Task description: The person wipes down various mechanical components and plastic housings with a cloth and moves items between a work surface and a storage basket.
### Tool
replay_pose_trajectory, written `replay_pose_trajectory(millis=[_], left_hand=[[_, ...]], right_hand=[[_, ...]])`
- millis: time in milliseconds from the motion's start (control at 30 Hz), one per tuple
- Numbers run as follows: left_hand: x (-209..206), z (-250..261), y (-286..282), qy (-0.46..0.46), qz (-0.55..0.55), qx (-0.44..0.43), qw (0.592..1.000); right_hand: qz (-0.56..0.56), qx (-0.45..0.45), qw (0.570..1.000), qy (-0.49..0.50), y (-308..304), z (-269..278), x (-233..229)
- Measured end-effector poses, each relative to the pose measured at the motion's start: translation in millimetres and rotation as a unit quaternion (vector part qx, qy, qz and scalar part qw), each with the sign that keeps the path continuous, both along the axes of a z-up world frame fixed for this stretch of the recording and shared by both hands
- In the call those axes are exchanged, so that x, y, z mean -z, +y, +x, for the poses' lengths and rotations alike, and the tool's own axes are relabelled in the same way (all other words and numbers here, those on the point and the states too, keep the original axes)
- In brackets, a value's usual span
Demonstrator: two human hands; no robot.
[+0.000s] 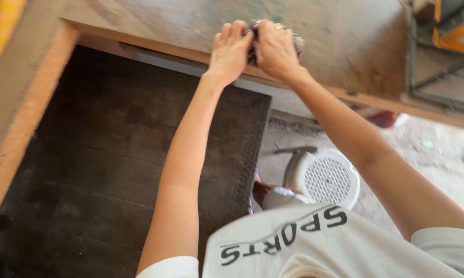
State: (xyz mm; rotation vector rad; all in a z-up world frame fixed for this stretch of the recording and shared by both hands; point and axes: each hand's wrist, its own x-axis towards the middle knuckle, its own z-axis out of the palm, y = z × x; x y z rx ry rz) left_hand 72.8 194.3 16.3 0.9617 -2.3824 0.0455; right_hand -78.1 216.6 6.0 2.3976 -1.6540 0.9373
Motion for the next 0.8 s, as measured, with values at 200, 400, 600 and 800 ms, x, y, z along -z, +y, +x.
replay_pose_trajectory(millis=[200,400,600,800], left_hand=[[-18.6,114.3,-54.3,-0.023,-0.022,-0.114,0.993],[-28.1,185.2,-126.7,-0.061,-0.032,-0.231,0.971],[-21.8,204.8,-164.4,-0.053,-0.052,-0.334,0.939],[-25.4,167.5,-131.5,-0.061,-0.050,-0.378,0.923]], right_hand=[[-0.016,-0.104,0.994,-0.037,-93.3,117.9,-12.8],[-0.044,-0.199,0.978,-0.045,-187.3,193.0,-16.4],[-0.042,-0.276,0.960,-0.034,-247.4,224.2,-24.5],[-0.036,-0.341,0.940,0.003,-232.1,193.6,-28.4]])
